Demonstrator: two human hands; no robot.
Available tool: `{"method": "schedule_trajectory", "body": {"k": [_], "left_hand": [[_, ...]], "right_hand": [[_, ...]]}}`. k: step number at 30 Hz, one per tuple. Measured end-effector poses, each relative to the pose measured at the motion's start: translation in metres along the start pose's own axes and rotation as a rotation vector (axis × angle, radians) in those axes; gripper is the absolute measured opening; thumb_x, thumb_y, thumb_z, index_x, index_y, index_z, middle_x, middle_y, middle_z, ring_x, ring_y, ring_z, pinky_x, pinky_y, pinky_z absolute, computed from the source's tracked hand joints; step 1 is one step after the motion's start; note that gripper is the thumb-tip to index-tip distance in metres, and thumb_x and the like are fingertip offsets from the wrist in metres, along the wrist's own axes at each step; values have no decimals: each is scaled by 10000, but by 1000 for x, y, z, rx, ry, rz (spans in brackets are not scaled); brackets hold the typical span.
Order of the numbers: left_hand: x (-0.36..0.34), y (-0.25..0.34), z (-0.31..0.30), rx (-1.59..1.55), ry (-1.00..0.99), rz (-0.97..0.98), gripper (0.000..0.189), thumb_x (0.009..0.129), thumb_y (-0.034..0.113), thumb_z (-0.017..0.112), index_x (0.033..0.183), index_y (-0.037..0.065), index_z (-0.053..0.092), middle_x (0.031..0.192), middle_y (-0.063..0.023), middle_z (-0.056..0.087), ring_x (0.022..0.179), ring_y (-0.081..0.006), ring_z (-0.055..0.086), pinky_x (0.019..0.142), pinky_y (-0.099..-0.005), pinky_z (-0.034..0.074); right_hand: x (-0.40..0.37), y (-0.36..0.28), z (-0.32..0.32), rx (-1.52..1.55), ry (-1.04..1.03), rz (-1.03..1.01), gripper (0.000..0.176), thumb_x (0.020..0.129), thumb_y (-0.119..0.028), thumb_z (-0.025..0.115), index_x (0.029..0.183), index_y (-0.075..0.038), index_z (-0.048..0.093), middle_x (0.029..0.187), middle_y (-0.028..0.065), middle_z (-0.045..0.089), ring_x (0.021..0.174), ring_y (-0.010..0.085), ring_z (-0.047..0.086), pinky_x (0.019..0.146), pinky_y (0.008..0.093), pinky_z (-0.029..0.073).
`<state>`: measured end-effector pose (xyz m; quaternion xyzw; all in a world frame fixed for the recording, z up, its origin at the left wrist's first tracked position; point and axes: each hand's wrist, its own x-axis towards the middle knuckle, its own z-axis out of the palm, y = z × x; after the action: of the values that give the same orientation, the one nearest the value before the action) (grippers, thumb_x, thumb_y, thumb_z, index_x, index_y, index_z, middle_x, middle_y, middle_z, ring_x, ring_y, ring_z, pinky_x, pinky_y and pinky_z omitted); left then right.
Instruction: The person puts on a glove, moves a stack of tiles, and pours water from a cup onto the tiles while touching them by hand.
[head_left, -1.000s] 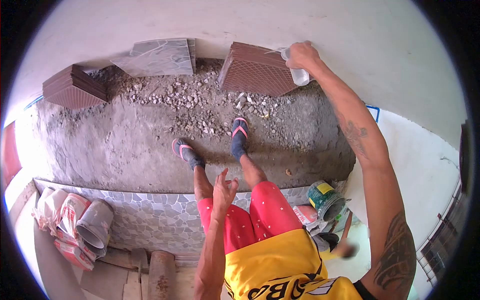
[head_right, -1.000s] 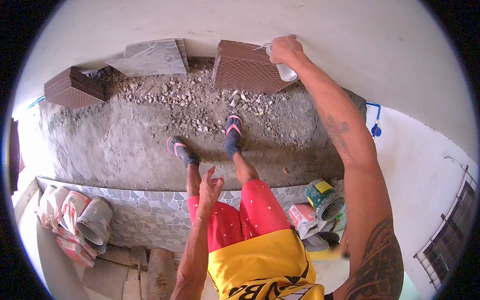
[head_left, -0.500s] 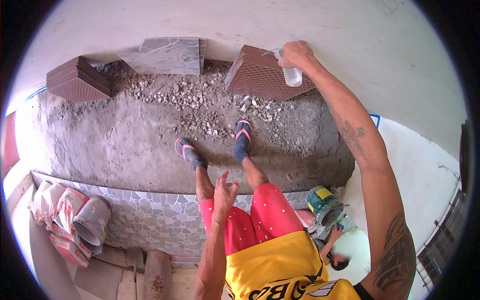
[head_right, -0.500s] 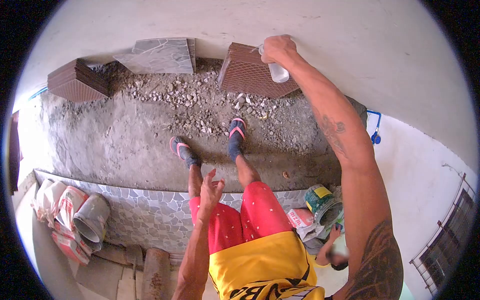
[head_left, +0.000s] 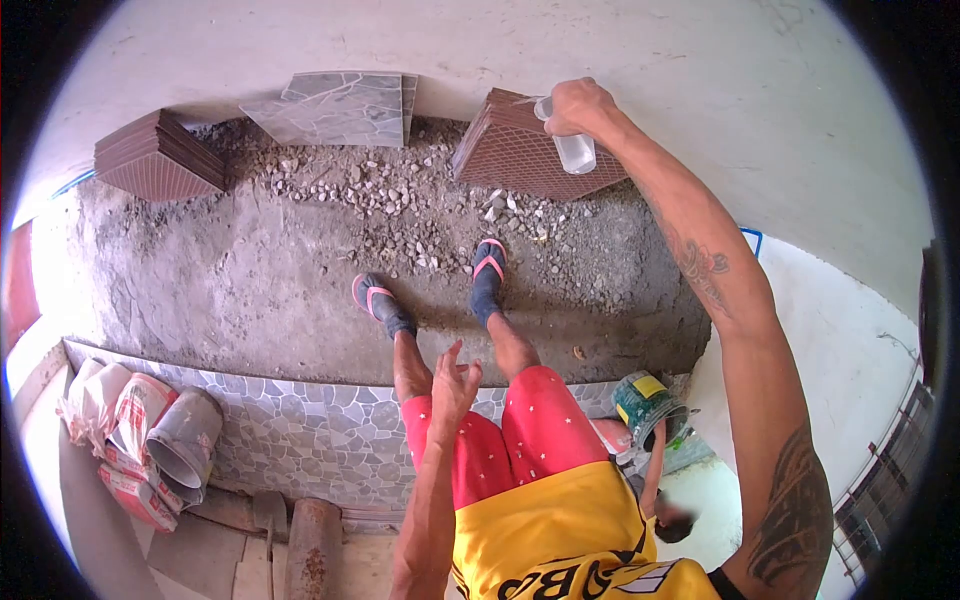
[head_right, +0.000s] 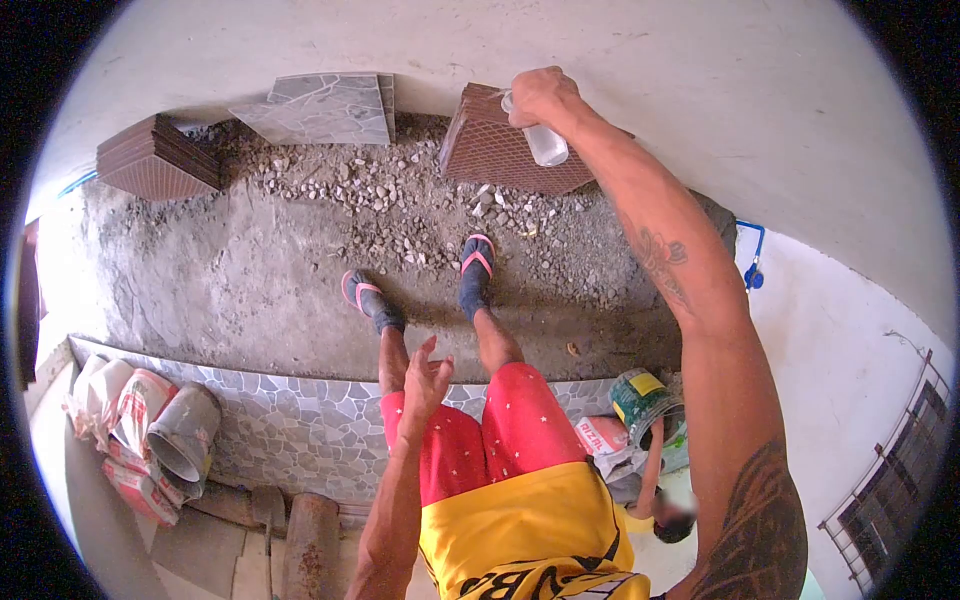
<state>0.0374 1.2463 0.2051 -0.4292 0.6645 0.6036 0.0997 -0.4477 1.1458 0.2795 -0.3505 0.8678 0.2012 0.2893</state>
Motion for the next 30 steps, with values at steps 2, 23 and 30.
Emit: {"method": "schedule_trajectory", "body": {"k": [2, 23, 30], "left_hand": [[-1, 0, 0, -3, 1, 12, 528, 906, 172, 617, 1338, -67, 432, 1283, -274, 513, 947, -279, 689, 778, -353, 573], [4, 10, 6, 18, -39, 18, 546, 885, 210, 634, 1327, -53, 452, 1236, -256, 545, 908, -285, 685, 755, -378, 531], [9, 17, 11, 119, -96, -8, 544, 899, 178, 631, 1342, -67, 433, 1268, -264, 545, 951, -260, 692, 789, -334, 555]], "right_hand": [[0, 1, 2, -23, 10, -21, 347, 672, -121, 618, 988, -18, 717, 1031, 212, 689, 1015, 363, 656, 837, 420, 553], [-22, 82, 52, 11, -28, 57, 378, 664, -181, 644, 961, 47, 697, 1002, 264, 672, 993, 395, 639, 856, 421, 542], [-41, 134, 67, 16, -80, 187, 385, 695, -161, 625, 1034, 4, 700, 1087, 215, 672, 1076, 369, 612, 901, 420, 526]]}}
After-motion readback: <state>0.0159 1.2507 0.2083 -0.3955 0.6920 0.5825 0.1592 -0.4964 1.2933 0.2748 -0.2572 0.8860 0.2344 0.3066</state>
